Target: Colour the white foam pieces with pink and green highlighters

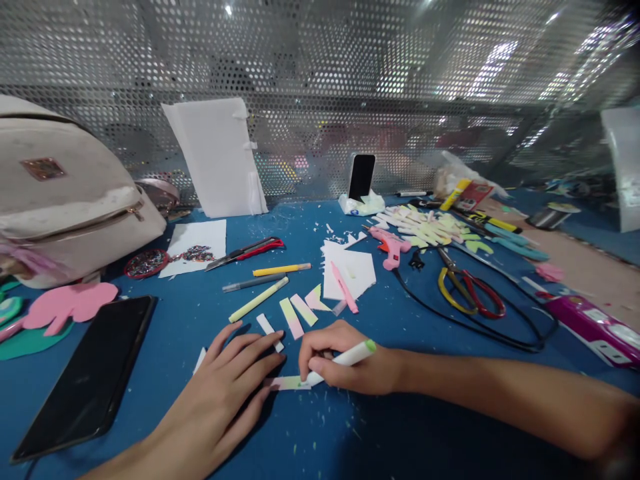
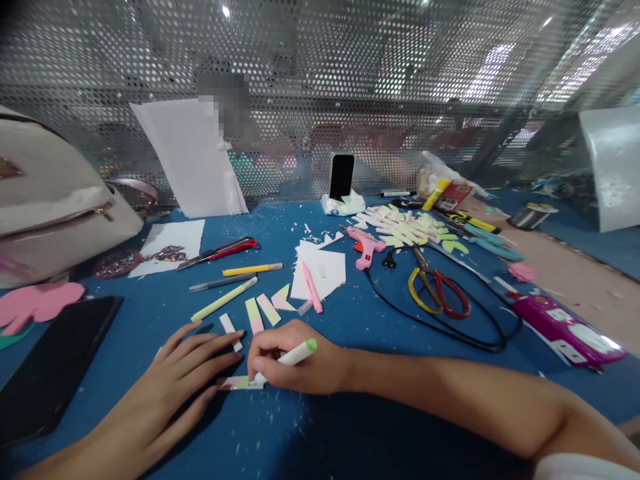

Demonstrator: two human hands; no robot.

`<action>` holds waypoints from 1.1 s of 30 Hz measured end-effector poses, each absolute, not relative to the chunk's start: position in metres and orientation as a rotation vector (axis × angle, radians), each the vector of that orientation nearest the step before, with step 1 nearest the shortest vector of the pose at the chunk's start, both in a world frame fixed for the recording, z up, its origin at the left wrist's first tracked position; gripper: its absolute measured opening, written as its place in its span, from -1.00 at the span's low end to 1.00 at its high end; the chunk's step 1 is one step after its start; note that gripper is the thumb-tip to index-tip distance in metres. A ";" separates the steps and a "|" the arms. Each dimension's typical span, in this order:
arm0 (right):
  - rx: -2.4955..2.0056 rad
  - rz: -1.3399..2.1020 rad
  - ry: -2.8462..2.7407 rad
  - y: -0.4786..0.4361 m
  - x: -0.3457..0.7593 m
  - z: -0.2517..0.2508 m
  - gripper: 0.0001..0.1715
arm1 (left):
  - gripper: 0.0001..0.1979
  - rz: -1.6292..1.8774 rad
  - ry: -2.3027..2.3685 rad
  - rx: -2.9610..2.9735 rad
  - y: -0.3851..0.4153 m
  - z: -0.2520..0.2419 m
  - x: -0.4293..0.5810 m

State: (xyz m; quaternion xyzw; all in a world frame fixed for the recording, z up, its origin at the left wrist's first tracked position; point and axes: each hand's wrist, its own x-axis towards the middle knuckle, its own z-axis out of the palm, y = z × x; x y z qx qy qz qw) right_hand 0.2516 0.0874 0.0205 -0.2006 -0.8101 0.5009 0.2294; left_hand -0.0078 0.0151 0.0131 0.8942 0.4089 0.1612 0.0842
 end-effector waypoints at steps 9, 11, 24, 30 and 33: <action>-0.553 1.395 -2.243 0.088 0.252 0.018 -0.75 | -0.55 0.579 1.205 2.623 0.014 0.014 -0.005; -0.554 1.388 -2.245 0.088 0.252 0.018 -0.75 | -0.55 0.589 1.217 2.624 0.014 0.013 -0.006; -0.534 1.381 -2.246 0.088 0.252 0.019 -0.72 | -0.63 0.558 1.171 2.612 0.012 0.009 -0.007; -0.544 1.391 -2.245 0.088 0.252 0.021 -0.74 | -0.62 0.576 1.168 2.600 0.011 0.008 -0.008; -0.542 1.396 -2.242 0.088 0.252 0.021 -0.75 | -0.61 0.568 1.154 2.611 0.011 0.009 -0.008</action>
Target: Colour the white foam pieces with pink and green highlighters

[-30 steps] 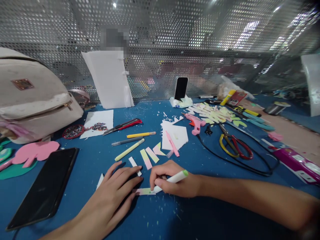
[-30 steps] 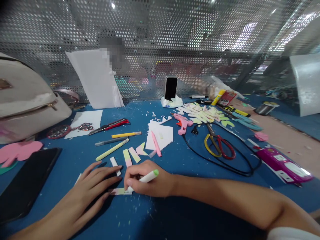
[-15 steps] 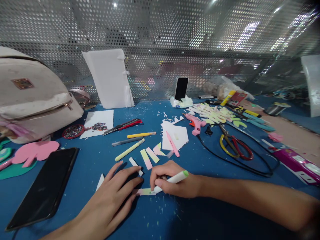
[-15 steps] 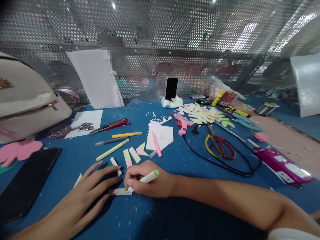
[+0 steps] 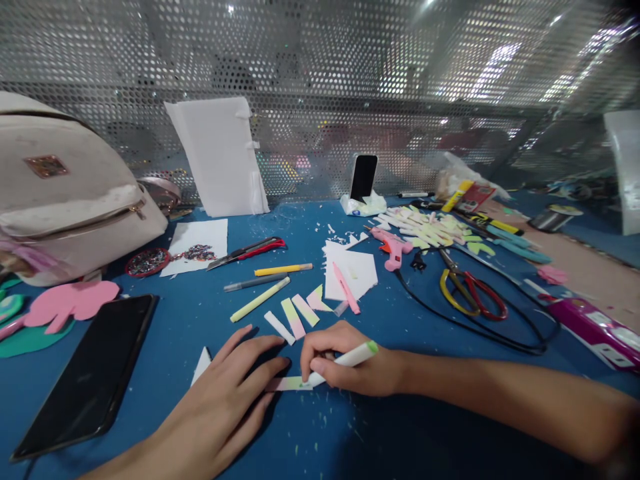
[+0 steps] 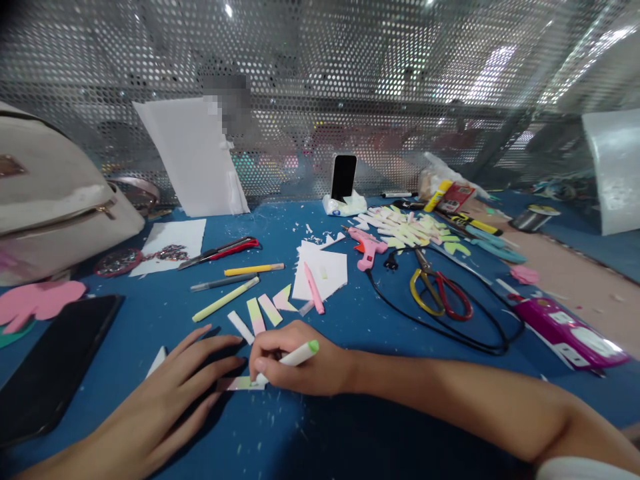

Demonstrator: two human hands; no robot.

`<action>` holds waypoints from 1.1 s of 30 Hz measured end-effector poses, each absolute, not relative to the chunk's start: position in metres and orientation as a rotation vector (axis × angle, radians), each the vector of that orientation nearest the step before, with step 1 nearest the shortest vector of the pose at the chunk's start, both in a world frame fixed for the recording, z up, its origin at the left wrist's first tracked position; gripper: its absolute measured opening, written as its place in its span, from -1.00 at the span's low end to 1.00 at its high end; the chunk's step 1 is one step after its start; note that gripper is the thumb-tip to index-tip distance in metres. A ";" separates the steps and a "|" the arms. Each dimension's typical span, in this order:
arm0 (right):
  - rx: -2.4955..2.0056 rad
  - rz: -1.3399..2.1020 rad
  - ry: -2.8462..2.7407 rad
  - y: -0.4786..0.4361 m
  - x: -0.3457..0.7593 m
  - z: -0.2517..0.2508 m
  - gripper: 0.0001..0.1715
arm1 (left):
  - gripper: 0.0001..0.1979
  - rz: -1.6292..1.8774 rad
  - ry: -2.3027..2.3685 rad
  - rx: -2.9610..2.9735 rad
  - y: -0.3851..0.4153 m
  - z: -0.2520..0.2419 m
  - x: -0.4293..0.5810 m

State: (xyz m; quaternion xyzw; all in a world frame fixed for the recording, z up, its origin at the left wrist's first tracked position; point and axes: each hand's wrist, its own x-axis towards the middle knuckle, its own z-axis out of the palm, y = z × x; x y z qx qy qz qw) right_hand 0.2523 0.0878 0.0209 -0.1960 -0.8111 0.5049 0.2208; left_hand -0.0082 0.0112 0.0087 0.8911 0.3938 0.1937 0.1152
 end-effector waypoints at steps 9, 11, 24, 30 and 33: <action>-0.532 1.393 -2.230 0.087 0.252 0.019 -0.75 | -0.60 0.544 1.155 2.662 0.012 0.010 -0.006; -0.534 1.384 -2.231 0.088 0.252 0.020 -0.74 | -0.59 0.550 1.164 2.660 0.013 0.011 -0.006; -0.530 1.368 -2.231 0.088 0.253 0.020 -0.71 | -0.64 0.547 1.184 2.686 0.013 0.012 -0.006; -0.527 1.369 -2.238 0.088 0.252 0.021 -0.72 | -0.64 0.552 1.214 2.706 0.013 0.012 -0.008; -0.518 1.359 -2.234 0.087 0.252 0.020 -0.72 | -0.59 0.510 1.204 2.750 0.012 0.008 -0.008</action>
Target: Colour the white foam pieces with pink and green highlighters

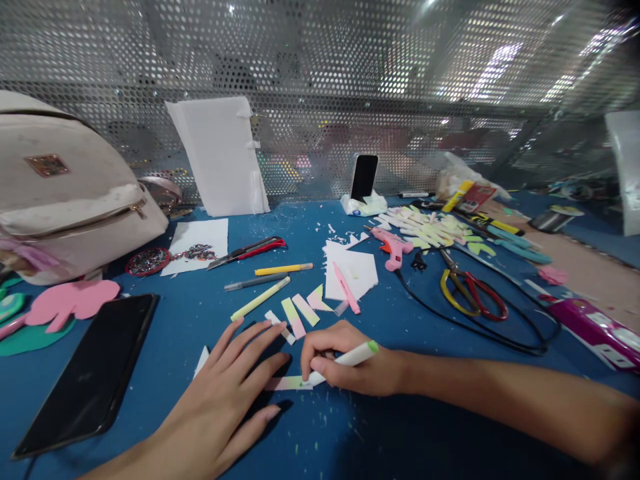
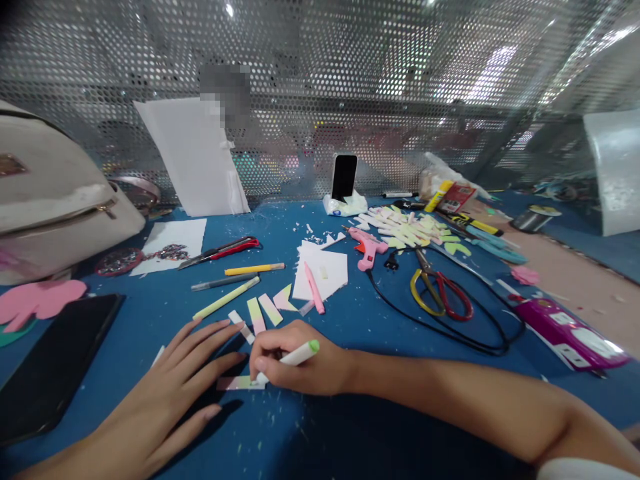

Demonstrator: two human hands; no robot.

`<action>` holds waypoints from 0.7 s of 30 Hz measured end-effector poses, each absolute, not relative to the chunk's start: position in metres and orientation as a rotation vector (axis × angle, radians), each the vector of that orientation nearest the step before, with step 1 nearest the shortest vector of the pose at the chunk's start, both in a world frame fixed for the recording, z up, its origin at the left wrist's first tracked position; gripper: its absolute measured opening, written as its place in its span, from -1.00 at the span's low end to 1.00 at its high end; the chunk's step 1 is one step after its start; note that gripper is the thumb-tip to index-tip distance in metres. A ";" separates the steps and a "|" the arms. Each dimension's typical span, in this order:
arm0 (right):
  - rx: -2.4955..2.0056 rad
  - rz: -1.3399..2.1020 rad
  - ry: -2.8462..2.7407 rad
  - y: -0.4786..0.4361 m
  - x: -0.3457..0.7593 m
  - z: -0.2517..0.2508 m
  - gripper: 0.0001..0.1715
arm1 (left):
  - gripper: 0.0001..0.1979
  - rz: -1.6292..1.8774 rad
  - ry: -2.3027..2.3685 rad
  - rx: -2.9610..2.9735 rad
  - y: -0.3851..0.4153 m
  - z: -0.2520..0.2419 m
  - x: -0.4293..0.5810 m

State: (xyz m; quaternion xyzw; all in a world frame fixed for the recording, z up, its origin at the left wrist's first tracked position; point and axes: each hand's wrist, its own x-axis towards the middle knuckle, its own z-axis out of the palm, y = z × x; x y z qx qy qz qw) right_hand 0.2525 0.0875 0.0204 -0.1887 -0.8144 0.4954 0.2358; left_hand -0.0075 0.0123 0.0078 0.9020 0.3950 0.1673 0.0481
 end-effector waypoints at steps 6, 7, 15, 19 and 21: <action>-0.527 1.378 -2.251 0.089 0.253 0.016 -0.70 | -0.37 0.491 1.212 2.748 0.013 0.006 -0.009; -0.533 1.381 -2.251 0.089 0.253 0.016 -0.69 | -0.38 0.512 1.211 2.762 0.016 0.007 -0.010; -0.598 1.422 -2.176 0.087 0.250 0.019 -0.73 | -0.67 0.664 1.194 2.848 0.058 0.012 -0.027; -0.578 1.454 -2.166 0.088 0.251 0.016 -0.74 | -0.72 0.686 1.136 2.862 0.068 0.009 -0.027; -0.574 1.481 -2.151 0.088 0.252 0.013 -0.73 | -0.76 0.703 1.131 2.867 0.073 0.008 -0.024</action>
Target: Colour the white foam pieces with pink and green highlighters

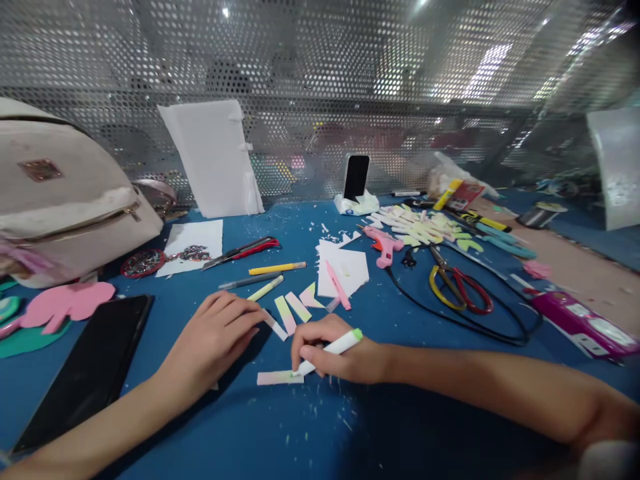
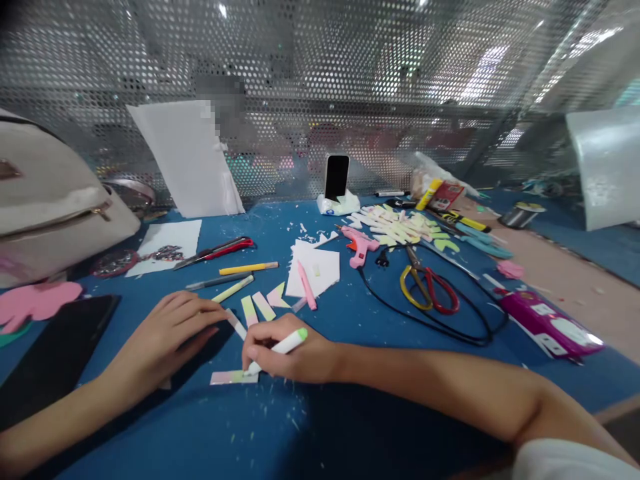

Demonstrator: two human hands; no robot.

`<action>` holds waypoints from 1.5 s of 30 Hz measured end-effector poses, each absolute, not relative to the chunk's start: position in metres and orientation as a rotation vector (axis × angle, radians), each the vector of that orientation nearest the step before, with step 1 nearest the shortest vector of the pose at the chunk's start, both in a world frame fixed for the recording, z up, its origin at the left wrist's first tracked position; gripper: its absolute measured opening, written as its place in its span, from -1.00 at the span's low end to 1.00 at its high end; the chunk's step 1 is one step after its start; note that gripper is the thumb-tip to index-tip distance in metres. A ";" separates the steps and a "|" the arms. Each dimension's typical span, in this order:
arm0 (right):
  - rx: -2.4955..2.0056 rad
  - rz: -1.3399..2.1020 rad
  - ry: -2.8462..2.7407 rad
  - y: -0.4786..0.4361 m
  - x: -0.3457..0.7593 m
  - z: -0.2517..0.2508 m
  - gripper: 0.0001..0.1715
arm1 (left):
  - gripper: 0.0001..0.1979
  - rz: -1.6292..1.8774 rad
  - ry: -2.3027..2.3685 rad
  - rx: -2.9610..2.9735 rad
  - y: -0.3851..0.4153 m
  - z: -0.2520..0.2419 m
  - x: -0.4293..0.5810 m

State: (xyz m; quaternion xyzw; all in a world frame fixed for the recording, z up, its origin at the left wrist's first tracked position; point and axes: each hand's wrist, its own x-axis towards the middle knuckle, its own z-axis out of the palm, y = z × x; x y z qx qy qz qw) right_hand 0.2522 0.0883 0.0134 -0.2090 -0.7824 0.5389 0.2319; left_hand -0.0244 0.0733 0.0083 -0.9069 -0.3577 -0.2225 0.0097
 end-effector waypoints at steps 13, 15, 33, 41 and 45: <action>-0.577 1.519 -2.112 0.086 0.255 0.014 -0.77 | -0.74 -0.540 -0.963 -2.908 0.093 0.019 -0.005; -0.599 1.478 -2.141 0.086 0.255 0.014 -0.78 | -0.72 -0.525 -0.971 -2.903 0.091 0.021 -0.005; -0.569 1.379 -2.206 0.084 0.256 0.019 -0.80 | -0.79 -0.505 -1.000 -2.903 0.087 0.019 -0.008; -0.547 1.358 -2.215 0.085 0.257 0.014 -0.79 | -0.78 -0.543 -1.010 -2.888 0.087 0.019 -0.007; -0.567 1.355 -2.225 0.085 0.256 0.015 -0.78 | -0.79 -0.562 -1.006 -2.888 0.088 0.019 -0.008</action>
